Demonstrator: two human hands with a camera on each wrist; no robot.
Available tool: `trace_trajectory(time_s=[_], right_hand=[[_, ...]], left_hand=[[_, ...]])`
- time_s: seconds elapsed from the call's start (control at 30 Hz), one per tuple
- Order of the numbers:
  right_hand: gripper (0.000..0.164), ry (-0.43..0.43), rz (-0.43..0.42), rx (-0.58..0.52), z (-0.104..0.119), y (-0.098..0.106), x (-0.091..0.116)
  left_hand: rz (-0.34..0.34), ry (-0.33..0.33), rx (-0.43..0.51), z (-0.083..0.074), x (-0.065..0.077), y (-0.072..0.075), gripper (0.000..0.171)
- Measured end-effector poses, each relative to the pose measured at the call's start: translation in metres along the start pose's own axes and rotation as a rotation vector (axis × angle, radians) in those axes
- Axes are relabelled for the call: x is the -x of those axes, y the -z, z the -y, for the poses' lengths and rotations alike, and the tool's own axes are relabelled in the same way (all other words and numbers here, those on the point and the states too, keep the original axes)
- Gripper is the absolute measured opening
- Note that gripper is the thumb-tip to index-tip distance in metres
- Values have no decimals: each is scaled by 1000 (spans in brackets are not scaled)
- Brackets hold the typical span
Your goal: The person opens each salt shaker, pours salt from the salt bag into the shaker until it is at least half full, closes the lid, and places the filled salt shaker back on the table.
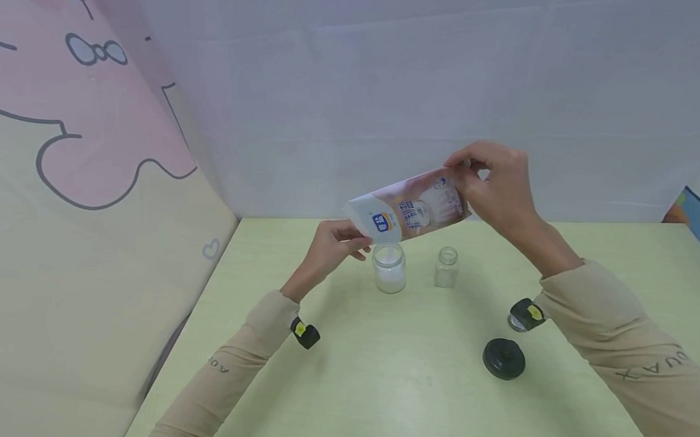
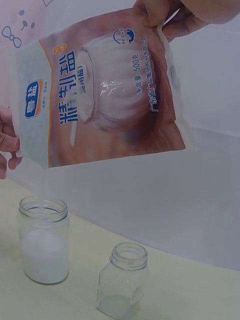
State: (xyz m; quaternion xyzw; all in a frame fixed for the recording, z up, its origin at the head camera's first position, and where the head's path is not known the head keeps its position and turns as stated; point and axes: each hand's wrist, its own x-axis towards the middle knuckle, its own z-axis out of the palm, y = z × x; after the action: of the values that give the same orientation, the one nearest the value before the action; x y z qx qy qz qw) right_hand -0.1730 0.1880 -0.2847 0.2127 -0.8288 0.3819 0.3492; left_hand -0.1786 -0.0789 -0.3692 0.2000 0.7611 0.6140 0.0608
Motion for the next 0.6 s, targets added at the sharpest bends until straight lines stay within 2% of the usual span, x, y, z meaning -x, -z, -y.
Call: trace_trajectory(time_s=[0.6], right_hand=[[15,14,-11,-14,1,0,-1]], left_hand=[[5,7,-4,0,0,0,15]])
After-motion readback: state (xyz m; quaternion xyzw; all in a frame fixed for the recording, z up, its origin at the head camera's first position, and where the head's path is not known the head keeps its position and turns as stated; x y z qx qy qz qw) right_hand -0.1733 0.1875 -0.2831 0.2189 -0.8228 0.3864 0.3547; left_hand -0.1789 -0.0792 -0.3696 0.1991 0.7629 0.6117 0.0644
